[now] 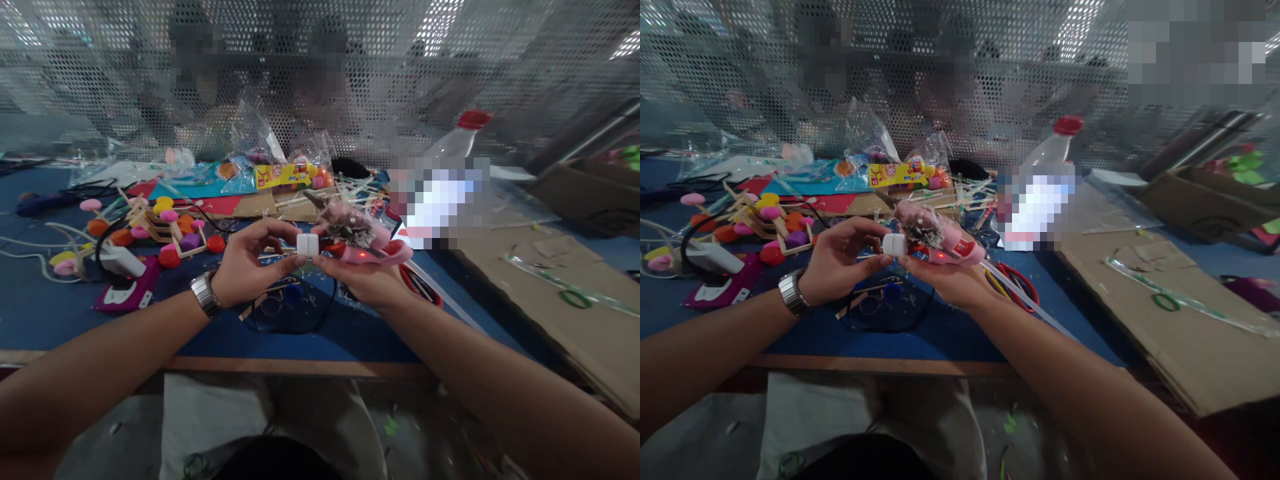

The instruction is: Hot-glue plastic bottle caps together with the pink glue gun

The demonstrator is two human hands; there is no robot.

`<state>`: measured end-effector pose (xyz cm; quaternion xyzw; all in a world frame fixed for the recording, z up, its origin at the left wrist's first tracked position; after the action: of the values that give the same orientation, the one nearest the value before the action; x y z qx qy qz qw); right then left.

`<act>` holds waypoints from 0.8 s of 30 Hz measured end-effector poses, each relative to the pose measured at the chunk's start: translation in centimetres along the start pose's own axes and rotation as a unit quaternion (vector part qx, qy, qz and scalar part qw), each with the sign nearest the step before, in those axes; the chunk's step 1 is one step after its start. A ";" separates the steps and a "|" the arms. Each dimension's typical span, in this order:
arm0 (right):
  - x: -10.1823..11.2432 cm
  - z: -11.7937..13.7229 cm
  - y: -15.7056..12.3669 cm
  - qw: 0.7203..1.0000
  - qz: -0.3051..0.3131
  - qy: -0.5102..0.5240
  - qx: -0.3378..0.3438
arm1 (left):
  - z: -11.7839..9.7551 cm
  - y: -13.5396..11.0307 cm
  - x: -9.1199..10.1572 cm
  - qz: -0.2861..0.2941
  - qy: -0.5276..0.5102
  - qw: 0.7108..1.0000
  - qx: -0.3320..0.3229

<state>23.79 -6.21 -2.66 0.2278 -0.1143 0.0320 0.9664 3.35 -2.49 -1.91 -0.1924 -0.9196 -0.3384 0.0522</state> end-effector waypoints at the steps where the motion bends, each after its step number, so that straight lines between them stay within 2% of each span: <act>1: 0.0 0.0 0.0 1.000 -0.004 0.003 -0.002 | 0.0 0.0 0.0 -0.001 0.000 1.000 0.000; 7: -0.2 0.0 -0.2 0.999 -0.003 0.033 -0.033 | 0.2 -0.1 0.0 -0.003 -0.005 1.000 0.005; 17: -0.2 -0.7 -0.2 0.998 -0.005 0.051 -0.047 | 0.4 0.0 0.0 -0.009 -0.008 1.000 -0.001; 24: -0.4 -0.6 -0.2 0.997 -0.006 0.065 -0.032 | 0.5 0.0 0.0 -0.005 -0.020 1.000 -0.011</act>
<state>23.54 -6.10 -3.33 0.1949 -0.0506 0.0375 0.9788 3.40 -2.14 -2.27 -0.1953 -0.9176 -0.3449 0.0296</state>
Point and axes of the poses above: each hand's wrist, its own y-axis towards the middle knuckle, its own x-axis out of the back of the hand, z = x × y, the point moved 1 cm from there along y, towards the middle knuckle, and after that the axes turned 4 degrees about y, right-handed, at the moved point
